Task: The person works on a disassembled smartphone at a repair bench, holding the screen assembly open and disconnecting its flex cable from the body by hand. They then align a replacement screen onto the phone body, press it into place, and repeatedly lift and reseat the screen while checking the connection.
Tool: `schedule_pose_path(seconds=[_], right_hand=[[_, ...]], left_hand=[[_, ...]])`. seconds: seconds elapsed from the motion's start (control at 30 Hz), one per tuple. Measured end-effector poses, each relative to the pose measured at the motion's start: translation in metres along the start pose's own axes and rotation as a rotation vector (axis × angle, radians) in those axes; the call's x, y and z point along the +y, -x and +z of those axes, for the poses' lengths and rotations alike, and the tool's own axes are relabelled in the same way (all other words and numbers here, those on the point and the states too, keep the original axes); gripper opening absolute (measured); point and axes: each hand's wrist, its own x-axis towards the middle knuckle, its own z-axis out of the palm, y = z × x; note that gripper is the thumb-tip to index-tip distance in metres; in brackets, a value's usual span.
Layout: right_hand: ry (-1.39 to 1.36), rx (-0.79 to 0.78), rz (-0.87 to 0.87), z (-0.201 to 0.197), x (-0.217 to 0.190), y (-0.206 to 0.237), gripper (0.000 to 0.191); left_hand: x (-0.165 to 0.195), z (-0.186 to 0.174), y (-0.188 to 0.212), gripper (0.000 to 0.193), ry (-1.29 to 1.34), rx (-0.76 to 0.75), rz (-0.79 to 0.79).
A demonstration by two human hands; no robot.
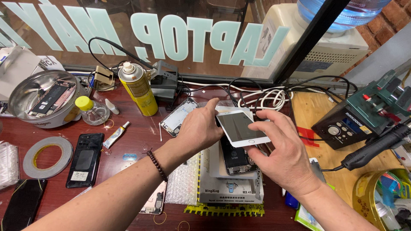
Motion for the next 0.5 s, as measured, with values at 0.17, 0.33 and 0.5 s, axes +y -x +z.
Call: schedule_pose_path(seconds=[0.17, 0.33, 0.5], right_hand=[[-0.017, 0.009, 0.002, -0.003, -0.002, 0.004, 0.035], [-0.028, 0.001, -0.079, -0.008, -0.006, 0.001, 0.024], [0.029, -0.025, -0.122, -0.012, -0.01, -0.003, 0.022]], left_hand=[[0.001, -0.001, 0.0, 0.079, 0.005, 0.018, 0.008], [0.001, -0.001, 0.0, 0.077, -0.01, 0.007, 0.015], [0.002, 0.0, -0.001, 0.075, -0.014, 0.009, -0.004]])
